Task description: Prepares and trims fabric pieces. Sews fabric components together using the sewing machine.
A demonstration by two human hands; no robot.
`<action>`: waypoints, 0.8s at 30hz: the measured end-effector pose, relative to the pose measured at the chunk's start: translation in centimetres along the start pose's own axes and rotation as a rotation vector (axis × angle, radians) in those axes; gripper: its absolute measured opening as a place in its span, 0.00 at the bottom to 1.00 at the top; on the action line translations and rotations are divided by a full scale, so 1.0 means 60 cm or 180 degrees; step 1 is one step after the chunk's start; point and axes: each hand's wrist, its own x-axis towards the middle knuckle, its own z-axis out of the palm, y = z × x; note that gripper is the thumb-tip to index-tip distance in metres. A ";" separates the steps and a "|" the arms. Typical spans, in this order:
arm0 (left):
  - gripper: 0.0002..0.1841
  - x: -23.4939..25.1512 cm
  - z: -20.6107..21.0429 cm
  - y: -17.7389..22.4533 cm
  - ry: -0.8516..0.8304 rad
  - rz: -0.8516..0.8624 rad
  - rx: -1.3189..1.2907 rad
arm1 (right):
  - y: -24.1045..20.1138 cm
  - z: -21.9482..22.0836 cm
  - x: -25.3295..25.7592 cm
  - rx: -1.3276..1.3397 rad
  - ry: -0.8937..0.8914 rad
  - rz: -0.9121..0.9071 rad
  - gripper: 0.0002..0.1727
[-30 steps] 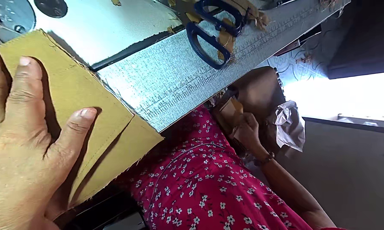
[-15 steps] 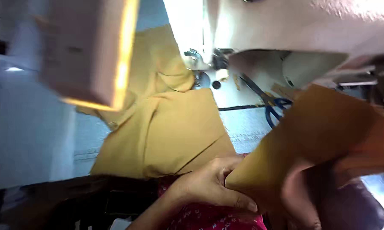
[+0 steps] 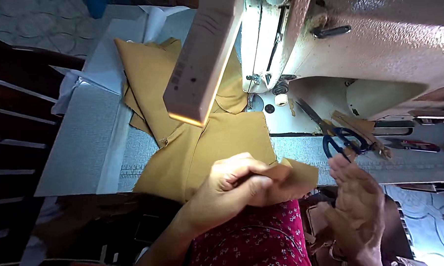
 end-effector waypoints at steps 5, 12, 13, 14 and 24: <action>0.09 0.047 -0.037 0.026 -0.0677 0.0189 0.0234 | -0.028 0.045 0.077 -0.0165 -0.1209 0.0127 0.35; 0.08 0.130 -0.095 -0.072 -0.0250 -0.0647 0.2462 | -0.002 0.116 0.131 -0.0698 -0.1124 0.1704 0.44; 0.08 0.126 -0.091 -0.080 -0.0304 -0.0631 0.2612 | -0.001 0.124 0.117 -0.0812 -0.1091 0.1573 0.43; 0.07 0.118 -0.084 -0.077 -0.0377 -0.0597 0.2731 | -0.003 0.131 0.100 -0.0869 -0.1050 0.1419 0.42; 0.11 0.100 -0.057 -0.086 -0.0018 -0.0487 0.2557 | -0.006 0.152 0.031 -0.0586 -0.0470 0.1046 0.36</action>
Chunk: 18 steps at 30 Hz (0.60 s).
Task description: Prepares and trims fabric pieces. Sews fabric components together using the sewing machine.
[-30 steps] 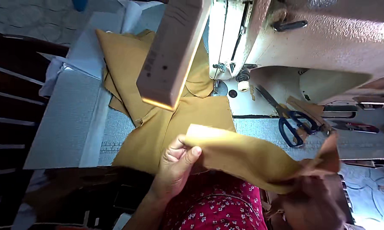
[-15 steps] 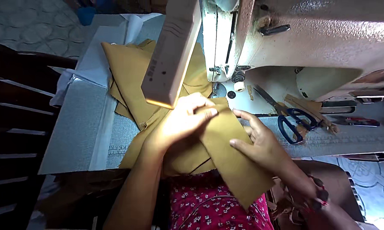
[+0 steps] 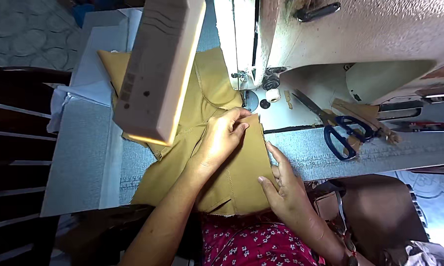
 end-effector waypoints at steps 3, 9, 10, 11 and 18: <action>0.18 0.000 0.003 0.000 0.0018 -0.0268 -0.0188 | 0.003 -0.002 -0.002 -0.0001 -0.0002 -0.0054 0.35; 0.24 -0.001 0.010 -0.001 0.0100 -0.0357 -0.0360 | 0.004 -0.006 -0.007 -0.0017 -0.0057 -0.0026 0.33; 0.24 -0.001 0.010 -0.001 0.0110 -0.0363 -0.0370 | 0.003 -0.007 -0.008 0.0010 -0.0078 0.0010 0.33; 0.24 -0.001 0.011 -0.001 0.0120 -0.0371 -0.0378 | 0.004 -0.008 -0.009 0.0054 -0.0102 0.0046 0.33; 0.12 0.004 0.030 -0.010 0.0147 0.0742 0.0663 | 0.008 -0.009 -0.006 0.0105 -0.0117 0.0056 0.33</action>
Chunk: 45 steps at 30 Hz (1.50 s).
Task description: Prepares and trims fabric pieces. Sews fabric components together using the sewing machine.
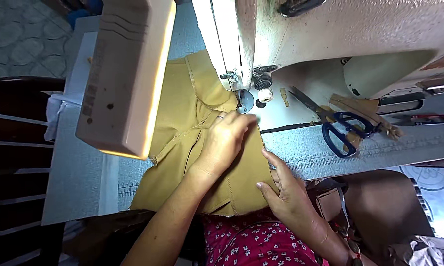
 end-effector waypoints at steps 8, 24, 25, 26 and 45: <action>0.25 -0.057 0.033 0.048 -0.0312 -0.0196 0.0993 | 0.003 -0.015 0.000 -0.0153 -0.0226 -0.0189 0.36; 0.30 -0.026 -0.001 -0.044 -0.0604 -0.0140 0.0321 | 0.035 0.012 0.053 -0.2507 -0.0076 -0.1669 0.25; 0.30 -0.027 0.000 -0.045 -0.0601 -0.0131 0.0377 | 0.035 0.012 0.053 -0.2509 -0.0076 -0.1669 0.25; 0.30 -0.028 0.002 -0.046 -0.0602 -0.0125 0.0420 | 0.035 0.011 0.053 -0.2504 -0.0085 -0.1663 0.25; 0.38 -0.029 0.000 -0.100 -0.0703 -0.0166 0.0277 | 0.032 0.005 0.103 -0.2417 -0.0170 -0.1610 0.24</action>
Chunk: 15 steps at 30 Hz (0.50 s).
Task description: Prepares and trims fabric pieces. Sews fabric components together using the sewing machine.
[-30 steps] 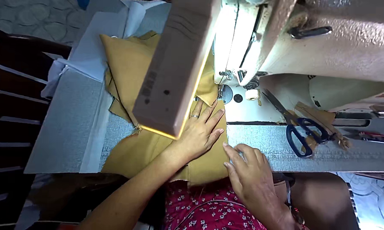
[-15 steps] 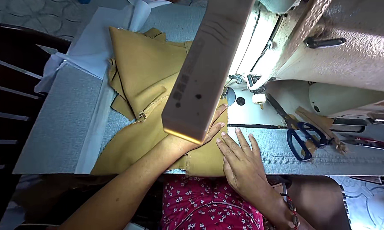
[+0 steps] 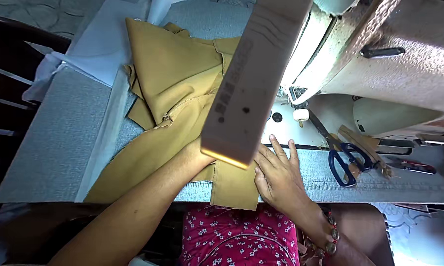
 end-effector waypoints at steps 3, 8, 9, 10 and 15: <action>0.38 0.036 -0.001 -0.012 -0.0014 -0.0041 -0.0019 | 0.009 0.006 0.014 -0.0010 0.0051 -0.0011 0.23; 0.37 0.073 -0.019 -0.012 -0.0130 -0.0139 0.0038 | 0.021 0.015 0.029 -0.0023 0.0075 0.0039 0.24; 0.37 0.076 -0.018 -0.017 -0.0139 -0.0147 0.0056 | 0.022 0.019 0.030 -0.0030 0.0089 0.0053 0.24; 0.37 0.078 -0.014 -0.024 -0.0122 -0.0142 0.0072 | 0.023 0.021 0.030 -0.0037 0.0101 0.0065 0.25; 0.27 0.034 -0.042 0.009 -0.0045 0.0091 -0.0024 | 0.023 0.020 0.028 0.0053 0.0070 0.0115 0.25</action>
